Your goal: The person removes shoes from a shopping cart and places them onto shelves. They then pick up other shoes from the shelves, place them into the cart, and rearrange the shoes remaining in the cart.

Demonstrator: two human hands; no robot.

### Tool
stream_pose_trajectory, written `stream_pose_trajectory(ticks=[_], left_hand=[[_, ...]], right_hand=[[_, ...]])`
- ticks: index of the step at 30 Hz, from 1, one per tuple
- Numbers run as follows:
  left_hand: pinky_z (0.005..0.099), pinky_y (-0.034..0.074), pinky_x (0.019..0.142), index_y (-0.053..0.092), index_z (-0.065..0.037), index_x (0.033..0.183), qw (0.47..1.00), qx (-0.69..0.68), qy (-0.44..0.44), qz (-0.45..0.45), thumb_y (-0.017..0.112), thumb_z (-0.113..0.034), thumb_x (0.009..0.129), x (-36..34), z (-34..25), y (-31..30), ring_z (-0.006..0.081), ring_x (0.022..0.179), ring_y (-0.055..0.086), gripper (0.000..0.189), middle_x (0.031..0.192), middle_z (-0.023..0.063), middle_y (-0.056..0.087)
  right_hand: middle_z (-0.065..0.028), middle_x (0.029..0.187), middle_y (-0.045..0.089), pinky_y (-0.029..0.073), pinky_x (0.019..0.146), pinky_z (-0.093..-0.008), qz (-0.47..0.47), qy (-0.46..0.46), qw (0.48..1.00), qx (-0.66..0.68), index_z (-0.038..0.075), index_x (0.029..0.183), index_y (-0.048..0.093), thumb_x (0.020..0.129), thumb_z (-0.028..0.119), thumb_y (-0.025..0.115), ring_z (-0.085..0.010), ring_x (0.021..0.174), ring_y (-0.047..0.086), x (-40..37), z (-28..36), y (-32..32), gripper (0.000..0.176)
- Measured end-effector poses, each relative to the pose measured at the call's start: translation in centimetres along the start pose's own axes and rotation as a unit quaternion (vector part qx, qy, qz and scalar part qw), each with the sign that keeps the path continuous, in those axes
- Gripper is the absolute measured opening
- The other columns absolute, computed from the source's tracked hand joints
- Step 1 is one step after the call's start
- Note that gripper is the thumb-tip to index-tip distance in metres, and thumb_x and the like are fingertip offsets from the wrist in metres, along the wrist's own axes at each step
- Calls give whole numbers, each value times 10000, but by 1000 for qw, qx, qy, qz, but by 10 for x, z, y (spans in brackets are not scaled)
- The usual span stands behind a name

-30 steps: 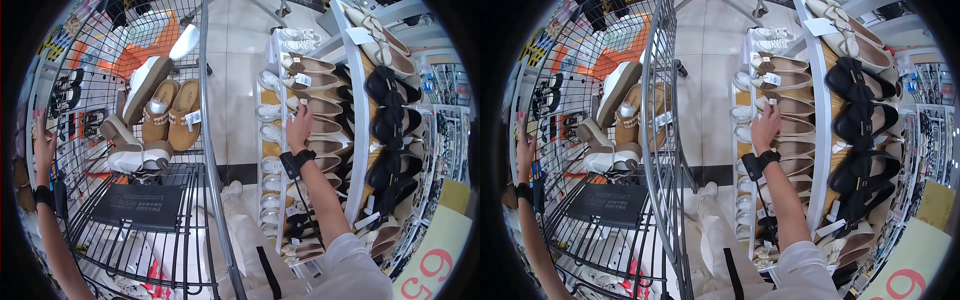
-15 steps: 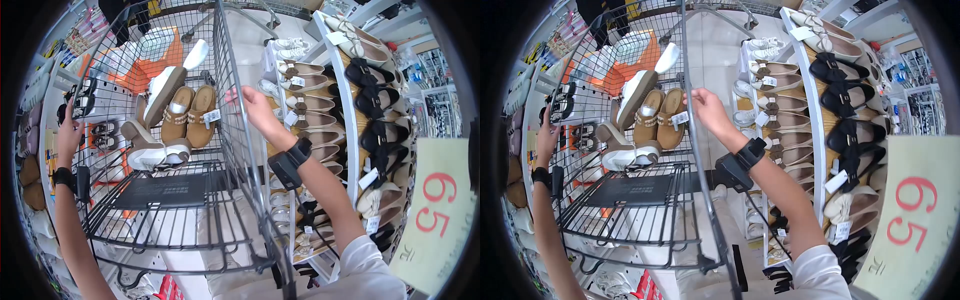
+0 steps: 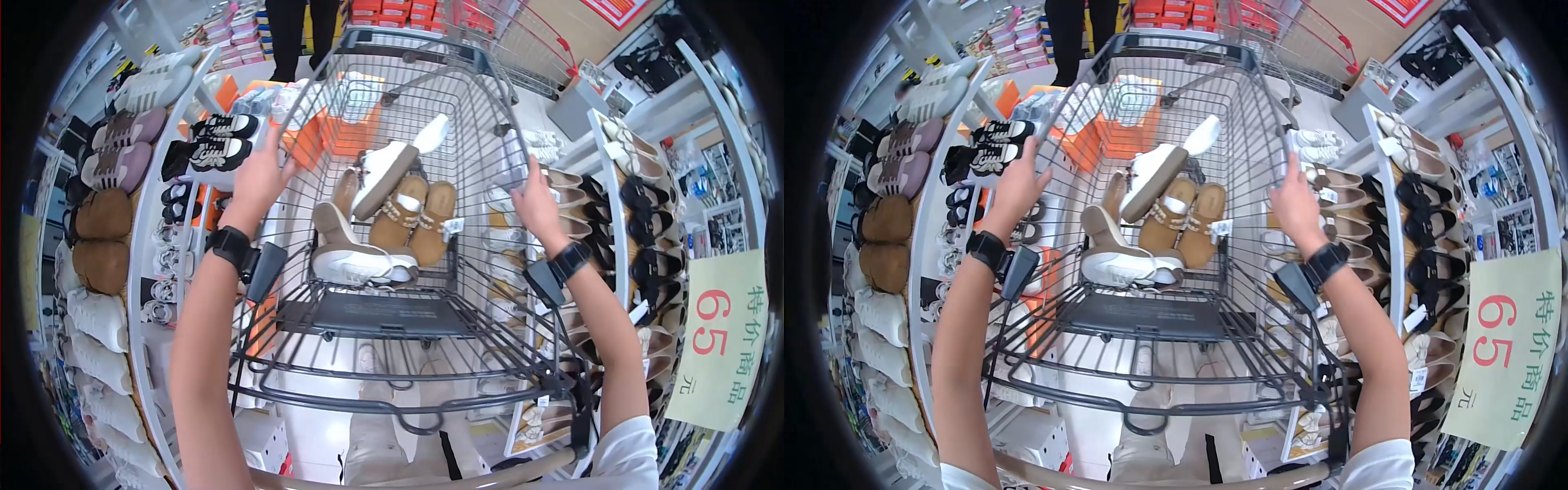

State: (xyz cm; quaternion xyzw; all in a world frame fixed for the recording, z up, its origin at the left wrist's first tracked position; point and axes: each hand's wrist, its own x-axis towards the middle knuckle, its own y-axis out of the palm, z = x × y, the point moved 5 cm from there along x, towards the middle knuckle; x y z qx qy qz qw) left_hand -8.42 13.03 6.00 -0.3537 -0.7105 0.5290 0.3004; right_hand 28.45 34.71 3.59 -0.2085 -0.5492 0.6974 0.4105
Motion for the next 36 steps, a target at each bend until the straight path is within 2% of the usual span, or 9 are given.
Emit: stream_pose_trajectory(ticks=[8,10,16,24,28,29,31,34,36], left_hand=[[439,469,720,443,-51,1040,998,-28,-22,45,573,-256,776,39,19,18,349,854,593,358,868,190,617],[438,469,731,470,-44,1028,996,-57,-40,62,580,-254,766,39,20,15,347,857,594,353,879,189,618],[423,470,781,521,-43,1032,996,-39,-53,64,593,-241,742,39,19,18,334,892,596,358,934,179,620],[400,493,730,557,-70,1029,991,-116,-67,20,515,-185,793,34,17,25,282,882,620,266,942,127,637],[390,517,626,606,-105,958,988,-128,-92,-2,476,-139,825,21,10,26,234,865,635,189,943,91,648],[402,519,530,606,-115,948,987,-112,-114,-28,483,-143,823,21,7,34,212,816,648,178,917,71,657],[371,504,611,592,-103,896,980,-143,-132,-38,499,-118,793,12,1,31,252,769,642,140,796,100,646],[378,523,562,581,-104,968,974,-153,-156,58,496,-119,801,7,1,25,228,767,651,188,816,70,658],[365,520,575,583,-106,962,974,-151,-156,70,496,-127,802,0,-1,17,226,780,648,183,830,68,656]], right_hand=[[-274,1008,499,457,722,-463,37,21,992,-117,-5,1351,138,769,76,528,-409,816,555,-2,11,-6,704],[-279,1192,445,431,833,-429,78,56,988,-118,5,1360,111,786,113,544,-414,999,509,-2,13,-7,727],[-275,1202,438,431,829,-433,78,51,987,-134,37,1371,100,768,135,571,-410,982,517,-3,14,-7,771],[-251,1138,445,468,714,-447,43,-18,980,-194,34,1375,82,737,152,581,-407,839,562,-6,13,-6,819],[-242,1209,385,439,809,-426,81,39,977,-192,46,1377,93,735,113,585,-413,999,486,-12,20,-8,812],[-236,1239,371,406,865,-412,44,-25,973,-223,40,1373,115,737,99,576,-411,1068,435,-14,10,-5,788],[-222,1290,346,336,958,-395,11,-107,946,-305,26,1360,177,726,72,566,-401,1178,339,-19,18,-9,744],[-202,1306,349,308,985,-422,18,-263,901,-344,36,1306,323,684,49,573,-360,1220,313,-31,59,13,670],[-169,1258,422,333,950,-439,208,-257,893,-306,64,1241,419,688,46,592,-341,1175,380,-46,83,67,580]])
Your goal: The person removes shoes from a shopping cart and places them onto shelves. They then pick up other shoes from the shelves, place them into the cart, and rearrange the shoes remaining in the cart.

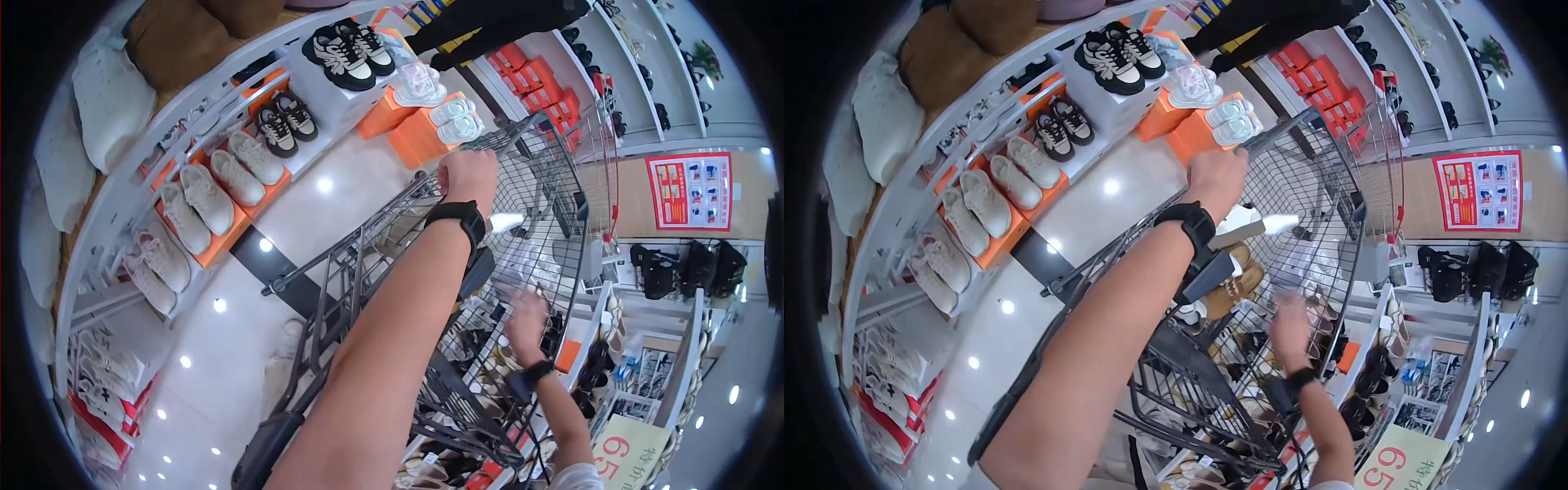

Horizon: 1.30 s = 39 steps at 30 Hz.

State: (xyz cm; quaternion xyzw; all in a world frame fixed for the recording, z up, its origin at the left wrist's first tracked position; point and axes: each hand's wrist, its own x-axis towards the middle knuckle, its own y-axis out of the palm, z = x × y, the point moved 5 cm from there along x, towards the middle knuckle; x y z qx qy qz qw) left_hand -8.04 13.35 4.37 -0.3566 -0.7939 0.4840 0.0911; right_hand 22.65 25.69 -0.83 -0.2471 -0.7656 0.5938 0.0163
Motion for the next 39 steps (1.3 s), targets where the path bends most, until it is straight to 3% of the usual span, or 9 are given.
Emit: stream_pose_trajectory(ticks=[4,6,8,11,18,27,34,36,39], left_hand=[[360,513,598,586,-115,959,998,-16,44,-33,495,-127,796,9,-2,17,231,775,646,187,830,67,654],[363,504,619,586,-113,953,998,-29,37,-29,488,-121,790,11,0,16,234,781,643,191,840,73,652],[378,499,632,585,-106,950,999,-16,39,-7,475,-111,789,4,-1,19,251,786,639,195,838,86,649],[398,494,686,566,-84,1000,997,-31,57,-47,478,-126,781,9,0,17,284,839,625,239,889,115,641],[420,469,794,534,-100,1081,998,-21,59,24,547,-215,764,18,-4,9,305,937,592,338,987,152,616],[407,450,815,505,-99,1138,996,26,83,24,575,-303,776,30,-4,17,308,955,574,421,997,148,612],[409,453,799,496,-60,1122,994,34,104,20,602,-277,765,32,-3,17,315,935,580,431,989,162,612],[406,453,798,498,-54,1114,994,40,102,17,602,-275,765,33,-3,18,318,942,578,425,987,169,610],[399,461,769,504,-43,1091,993,39,116,2,599,-269,768,33,-1,18,318,888,593,406,935,179,615]], right_hand=[[-205,1233,406,358,953,-408,245,-198,862,398,54,1269,341,662,96,680,-400,1124,420,24,102,115,697],[-232,1231,365,414,887,-424,132,-150,948,246,70,1261,325,651,126,708,-415,1034,488,28,133,128,723],[-213,1118,403,479,737,-447,184,-65,950,244,70,1205,347,645,153,722,-407,879,560,34,136,151,679],[-187,1082,436,471,739,-442,199,-60,949,235,67,1176,393,674,159,705,-393,859,566,30,129,146,598],[-140,906,512,459,709,-430,72,-94,926,358,67,1032,536,745,123,622,-364,808,565,30,115,110,305],[-102,829,536,479,558,-376,-51,-75,972,215,37,856,550,743,141,567,-283,633,582,32,53,44,154],[-208,784,547,434,681,-423,-233,169,895,340,-5,907,572,776,53,508,-379,745,542,35,-35,61,157],[-197,829,542,425,704,-428,-301,262,831,389,9,952,566,771,24,498,-374,783,537,40,-34,71,193],[-162,912,493,415,720,-437,-309,317,842,307,2,959,533,750,-1,486,-355,850,497,45,7,72,214]])
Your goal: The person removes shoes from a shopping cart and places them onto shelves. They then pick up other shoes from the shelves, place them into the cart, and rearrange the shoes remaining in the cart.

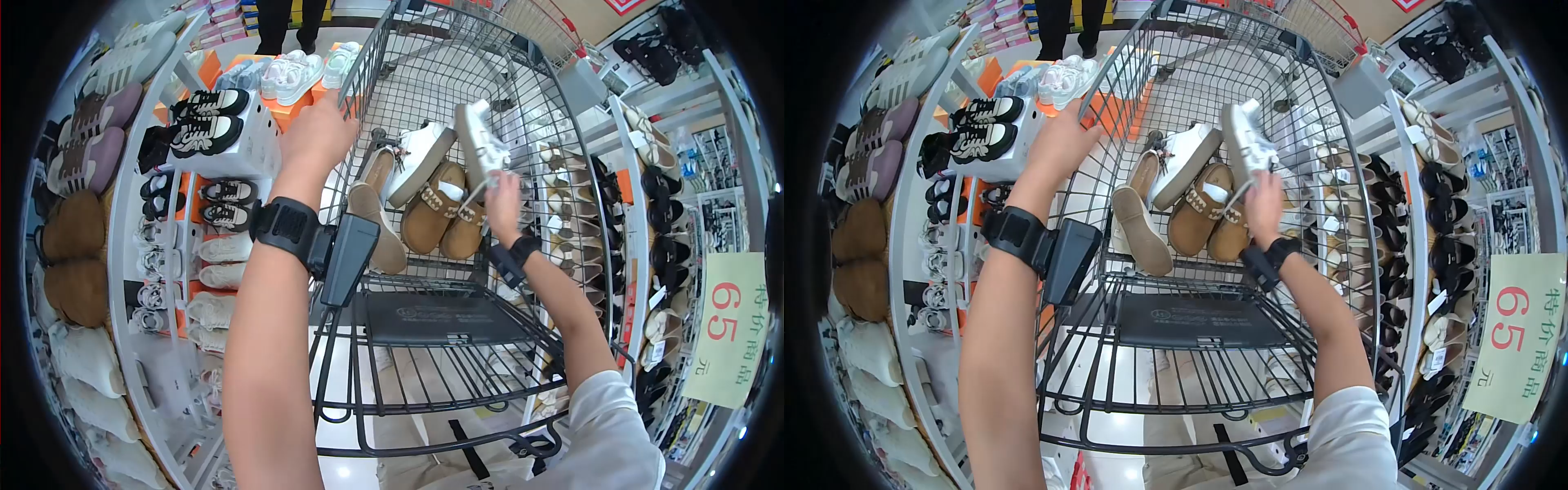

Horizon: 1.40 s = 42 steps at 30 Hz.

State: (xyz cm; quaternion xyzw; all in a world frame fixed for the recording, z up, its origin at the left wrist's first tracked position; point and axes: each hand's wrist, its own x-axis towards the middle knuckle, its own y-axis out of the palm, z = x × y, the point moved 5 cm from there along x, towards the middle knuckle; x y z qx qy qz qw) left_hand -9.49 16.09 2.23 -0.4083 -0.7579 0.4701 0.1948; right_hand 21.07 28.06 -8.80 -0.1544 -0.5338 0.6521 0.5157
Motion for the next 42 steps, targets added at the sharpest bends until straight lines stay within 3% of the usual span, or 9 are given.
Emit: stream_pose_trajectory(ticks=[4,14,18,22,31,33,35,39,42], left_hand=[[383,478,674,511,-37,1054,1000,-8,12,5,594,-256,777,4,-1,1,282,651,615,363,767,162,617],[330,444,431,507,-28,1048,999,-32,27,8,587,-225,789,13,5,0,189,490,559,335,608,91,547],[400,447,789,525,-37,1038,996,-65,-19,59,593,-256,764,8,4,-2,316,914,583,358,936,173,612],[285,434,408,508,-35,1060,998,-47,16,43,589,-223,782,13,9,0,146,488,543,344,624,83,543],[284,445,414,508,-43,1073,998,-38,19,35,582,-227,790,15,10,0,141,509,552,346,623,78,548],[284,445,413,507,-43,1075,998,-41,17,39,580,-227,791,13,6,-1,140,510,552,347,618,77,544],[402,443,796,508,-1,1075,996,-64,-10,62,595,-253,759,11,8,-1,340,913,580,413,929,202,608],[401,443,796,516,-5,1064,996,-56,-13,64,599,-246,758,12,9,0,342,909,581,399,927,202,608],[272,440,420,506,-60,1060,997,-47,21,51,581,-222,790,14,6,0,129,505,534,324,611,60,531]], right_hand=[[-151,898,508,433,729,-415,148,-130,979,48,44,884,531,705,73,559,-298,863,518,-56,61,43,183],[-255,1124,466,374,905,-390,399,98,875,257,-66,1248,348,655,186,696,-361,1051,461,-130,68,159,733],[-214,978,520,380,892,-389,502,71,845,171,-7,1114,528,642,233,696,-348,982,480,-129,66,167,556],[-147,883,531,385,827,-383,336,-31,924,179,45,977,594,642,288,690,-300,938,490,-125,84,131,425],[-66,712,533,347,683,-338,233,-268,918,179,97,751,549,697,230,657,-239,684,502,-73,115,48,180],[-79,643,541,356,672,-335,213,-271,923,170,89,768,555,715,197,648,-260,596,499,-64,114,38,153],[-89,651,571,362,664,-340,95,-136,977,137,75,755,553,731,209,648,-270,591,516,-49,102,27,166],[-157,664,580,384,658,-399,141,-24,988,55,38,992,494,752,241,636,-340,612,536,-28,83,38,346],[-248,820,578,397,760,-435,246,-42,954,164,-25,1157,360,757,243,625,-428,760,546,-30,75,71,549]])
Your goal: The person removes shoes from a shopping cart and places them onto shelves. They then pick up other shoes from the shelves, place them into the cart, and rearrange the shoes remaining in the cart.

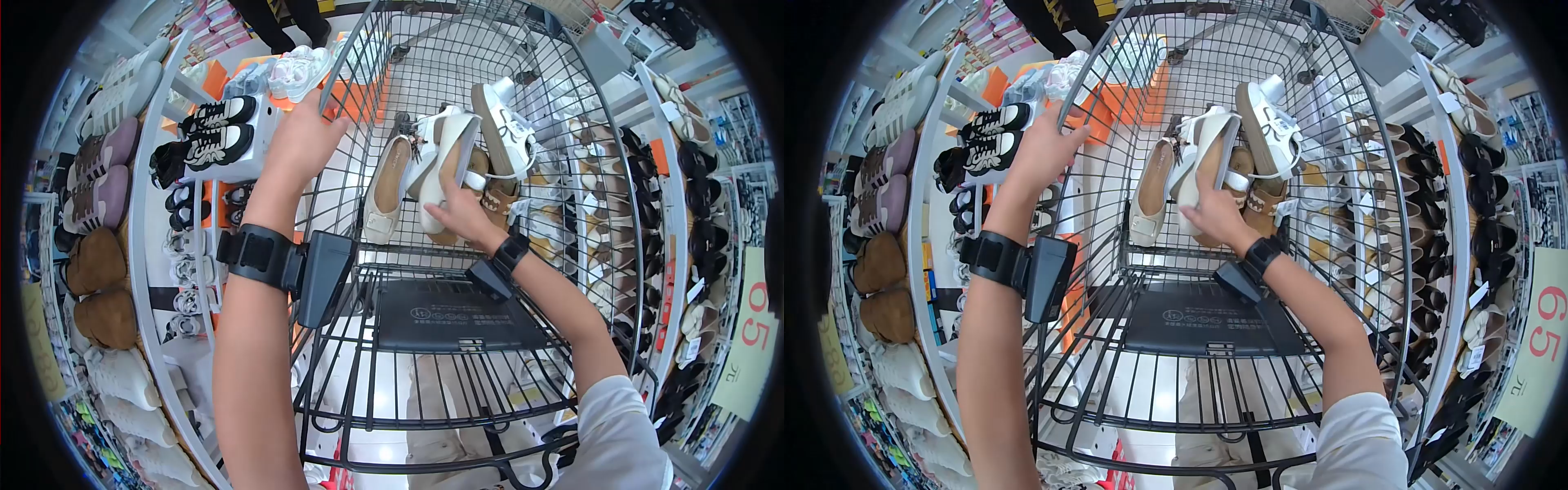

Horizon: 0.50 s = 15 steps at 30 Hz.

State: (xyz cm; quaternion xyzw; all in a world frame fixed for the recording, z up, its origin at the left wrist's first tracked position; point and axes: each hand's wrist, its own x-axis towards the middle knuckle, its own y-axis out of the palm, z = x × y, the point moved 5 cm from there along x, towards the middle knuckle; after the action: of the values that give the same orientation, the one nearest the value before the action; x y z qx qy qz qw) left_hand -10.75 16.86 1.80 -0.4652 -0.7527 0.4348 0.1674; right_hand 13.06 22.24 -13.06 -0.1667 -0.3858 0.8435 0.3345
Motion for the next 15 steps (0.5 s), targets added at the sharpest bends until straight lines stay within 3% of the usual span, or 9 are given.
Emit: stream_pose_trajectory(ticks=[1,2,6,8,9,10,12,14,15], left_hand=[[270,438,419,508,-61,1057,1000,1,-1,0,583,-222,789,0,1,0,126,503,530,322,611,57,530],[267,435,419,509,-61,1054,1000,2,-3,0,585,-222,788,0,2,0,123,502,526,320,612,53,529],[265,433,417,513,-62,1051,1000,-2,23,-18,585,-217,784,-1,-2,-2,120,501,525,317,613,48,529],[384,448,789,531,-35,1060,999,-26,-36,19,583,-260,769,-2,-1,-1,314,891,593,372,904,179,621],[384,448,789,531,-35,1060,999,-27,-38,17,583,-260,769,-2,-1,-2,314,891,593,372,904,179,621],[382,448,791,531,-40,1065,999,-18,-45,23,583,-265,768,-2,-2,-2,311,895,594,376,906,177,622],[380,447,793,531,-46,1069,998,-10,-52,29,584,-271,767,0,3,1,308,900,594,380,908,175,623],[263,423,400,508,-36,1084,1000,-20,0,-8,580,-211,780,2,4,2,108,486,512,358,592,49,515],[263,423,400,508,-36,1084,1000,-19,-2,-8,580,-211,780,2,5,1,108,486,512,358,592,49,515]], right_hand=[[-273,890,571,395,805,-441,69,6,995,70,-44,1188,329,758,243,620,-449,834,541,2,-5,14,593],[-305,991,533,374,877,-441,82,-15,994,72,-57,1247,256,754,211,617,-453,953,509,5,-8,22,668],[-285,1038,519,398,862,-436,119,-80,985,95,-40,1303,200,737,130,618,-440,948,511,1,-8,35,725],[-270,1014,535,416,827,-437,141,-79,986,47,-19,1321,182,731,118,615,-425,926,523,-7,4,33,745],[-254,989,551,435,791,-437,162,-77,984,0,2,1339,163,725,106,612,-410,903,536,-13,12,34,767],[-217,907,586,454,733,-433,143,-134,979,-59,54,1361,147,724,85,590,-379,853,557,-23,28,32,777],[-213,859,593,456,723,-434,159,-122,978,-54,73,1364,154,724,81,580,-375,825,566,-38,43,43,769],[-210,811,600,459,714,-435,176,-112,977,-49,92,1366,162,723,76,570,-372,798,574,-35,52,56,761],[-217,801,601,461,701,-440,218,-66,972,-57,92,1365,155,720,78,571,-377,783,580,-30,47,68,768]])
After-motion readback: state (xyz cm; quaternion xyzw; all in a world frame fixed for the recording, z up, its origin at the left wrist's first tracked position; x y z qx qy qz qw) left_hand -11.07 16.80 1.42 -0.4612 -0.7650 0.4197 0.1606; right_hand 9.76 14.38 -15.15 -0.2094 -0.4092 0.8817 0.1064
